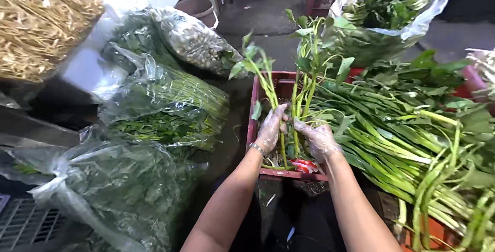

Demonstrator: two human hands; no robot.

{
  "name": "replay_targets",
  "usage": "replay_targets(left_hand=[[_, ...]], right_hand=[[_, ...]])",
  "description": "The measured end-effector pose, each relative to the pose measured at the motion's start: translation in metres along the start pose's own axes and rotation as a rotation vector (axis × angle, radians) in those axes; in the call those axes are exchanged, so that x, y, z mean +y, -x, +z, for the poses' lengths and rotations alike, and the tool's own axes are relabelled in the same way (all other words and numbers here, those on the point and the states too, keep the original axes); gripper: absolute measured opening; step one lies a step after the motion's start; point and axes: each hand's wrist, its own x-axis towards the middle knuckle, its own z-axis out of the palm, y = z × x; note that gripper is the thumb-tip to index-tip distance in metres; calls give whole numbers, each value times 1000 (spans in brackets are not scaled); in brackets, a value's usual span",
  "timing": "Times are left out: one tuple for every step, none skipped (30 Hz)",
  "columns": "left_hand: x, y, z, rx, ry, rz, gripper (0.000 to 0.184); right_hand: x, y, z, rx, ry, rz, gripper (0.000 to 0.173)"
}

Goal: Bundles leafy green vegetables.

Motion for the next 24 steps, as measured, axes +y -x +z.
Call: replay_targets(left_hand=[[-1, 4, 1, -29, -71, -2, 42], [-1, 7, 1, -55, -111, -13, 49], [-1, 9, 3, -58, -137, -24, 54], [0, 9, 3, -54, -156, -39, 58], [1, 9, 2, -51, -149, -48, 58], [1, 9, 1, -56, -118, -49, 55], [0, 7, -1, -68, -82, -45, 48], [-1, 6, -2, -74, -55, -44, 43], [-1, 5, -3, -77, -42, -46, 41], [0, 5, -4, -76, -40, -50, 41], [0, 5, -5, -70, -45, -51, 41], [0, 5, -6, -56, -59, -54, 41], [0, 4, -7, -35, -83, -48, 41], [0, 3, -8, -11, -121, -45, 41], [2, 3, -9, 4, -166, -54, 41], [4, 3, -9, 11, -212, -73, 41], [6, 3, -9, 12, -240, -96, 42], [6, 4, -8, 4, -253, -117, 43], [4, 4, -7, -10, -248, -131, 43], [3, 5, -6, -32, -228, -150, 44], [3, 6, -4, -42, -192, -170, 46], [3, 7, -2, -52, -143, -188, 48], [3, 8, -1, -59, -92, -199, 49], [3, 9, 0, -71, -46, -204, 49]], right_hand=[[2, -2, 5, 5, -6, 6, 34], [4, -4, 9, 22, 5, 21, 39], [5, -5, 12, 47, 46, 48, 43], [5, -5, 15, 68, 81, 67, 45], [7, -6, 16, 79, 105, 65, 43], [11, -8, 17, 90, 124, 48, 37], [16, -10, 16, 98, 141, 28, 28], [21, -12, 14, 98, 154, 12, 21], [23, -13, 11, 84, 164, 16, 18], [21, -11, 8, 47, 185, 46, 19], [16, -7, 4, -9, 211, 91, 24], [8, -2, 2, -74, 219, 136, 32], [3, 2, 1, -121, 204, 154, 36], [1, 4, -1, -157, 171, 153, 41], [3, 4, -2, -155, 129, 138, 44], [5, 4, -1, -105, 67, 114, 43], [7, 3, 1, -37, 8, 89, 42], [10, 0, 2, 27, -43, 67, 42], [13, -3, 4, 80, -56, 58, 43], [15, -7, 5, 121, -22, 58, 44], [17, -10, 7, 148, 36, 53, 48], [17, -11, 8, 175, 94, 54, 48], [14, -11, 8, 180, 143, 66, 47], [12, -10, 9, 175, 173, 77, 42]])
